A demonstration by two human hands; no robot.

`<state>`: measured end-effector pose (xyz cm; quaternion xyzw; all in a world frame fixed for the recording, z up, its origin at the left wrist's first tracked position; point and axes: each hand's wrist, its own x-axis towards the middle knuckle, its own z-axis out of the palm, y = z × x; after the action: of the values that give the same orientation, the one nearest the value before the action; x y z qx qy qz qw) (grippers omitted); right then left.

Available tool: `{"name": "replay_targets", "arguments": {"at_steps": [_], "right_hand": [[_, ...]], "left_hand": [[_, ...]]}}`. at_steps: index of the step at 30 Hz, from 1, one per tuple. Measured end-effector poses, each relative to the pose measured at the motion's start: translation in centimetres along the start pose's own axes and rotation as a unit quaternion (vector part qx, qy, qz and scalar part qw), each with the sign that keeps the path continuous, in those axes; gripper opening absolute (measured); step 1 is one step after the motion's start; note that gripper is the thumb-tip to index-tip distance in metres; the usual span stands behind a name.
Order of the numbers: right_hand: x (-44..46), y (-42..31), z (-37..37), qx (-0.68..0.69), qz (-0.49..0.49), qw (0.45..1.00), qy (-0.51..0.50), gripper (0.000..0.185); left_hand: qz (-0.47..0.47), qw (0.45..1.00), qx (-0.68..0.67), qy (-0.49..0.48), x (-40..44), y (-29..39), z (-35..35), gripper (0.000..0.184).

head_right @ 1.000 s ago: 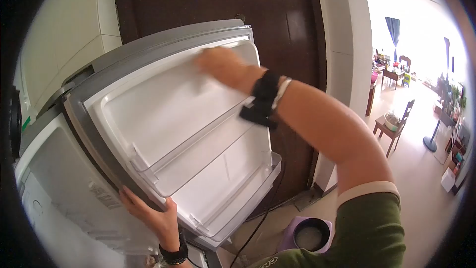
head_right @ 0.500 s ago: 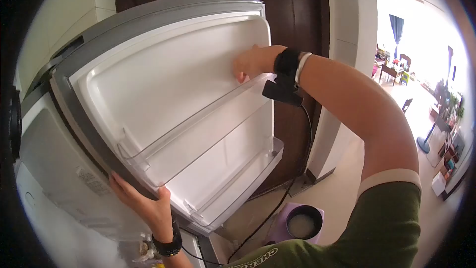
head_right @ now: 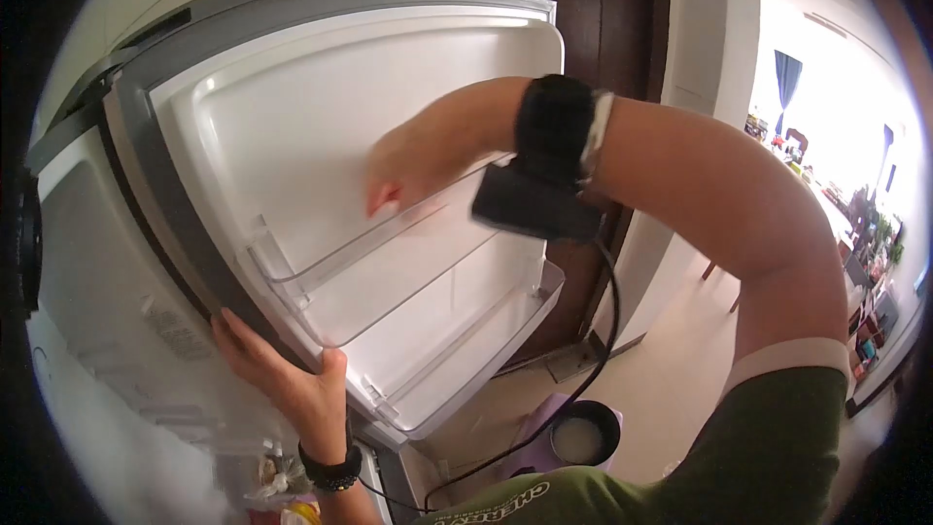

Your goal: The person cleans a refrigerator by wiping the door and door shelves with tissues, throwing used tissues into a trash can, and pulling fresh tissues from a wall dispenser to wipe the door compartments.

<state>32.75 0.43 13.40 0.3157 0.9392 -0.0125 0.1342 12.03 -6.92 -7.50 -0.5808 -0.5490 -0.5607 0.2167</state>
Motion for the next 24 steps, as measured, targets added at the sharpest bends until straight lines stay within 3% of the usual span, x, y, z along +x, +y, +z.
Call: {"name": "replay_targets", "arguments": {"at_steps": [3, 7, 10, 13, 15, 24], "right_hand": [[2.2, -2.8, -0.1, 0.116, -0.113, 0.986, 0.029, 0.035], [3.3, -4.7, -0.4, 0.055, -0.098, 0.993, 0.035, 0.034], [2.8, -4.8, -0.1, 0.153, -0.063, 0.986, 0.014, 0.031], [1.8, -5.1, -0.2, 0.306, -0.094, 0.945, -0.061, 0.027], [2.5, -4.9, -0.6, 0.318, -0.112, 0.934, -0.115, 0.028], [-2.4, -0.9, -1.2, 0.116, 0.008, 0.975, -0.189, 0.035]], "left_hand": [[0.002, 1.000, 0.010, 0.006, 0.1, 0.0, -0.1, 0.097], [0.000, 1.000, 0.003, 0.006, 0.1, 0.2, -0.1, 0.099], [-0.002, 1.000, -0.001, 0.003, 0.3, 0.4, 0.0, 0.100], [-0.008, 1.000, 0.001, 0.002, 0.5, 0.4, 0.2, 0.099], [-0.003, 1.000, 0.002, -0.002, 0.6, 0.4, 0.2, 0.098], [0.020, 0.999, -0.018, -0.018, 0.8, -0.6, 0.5, 0.094]]}}
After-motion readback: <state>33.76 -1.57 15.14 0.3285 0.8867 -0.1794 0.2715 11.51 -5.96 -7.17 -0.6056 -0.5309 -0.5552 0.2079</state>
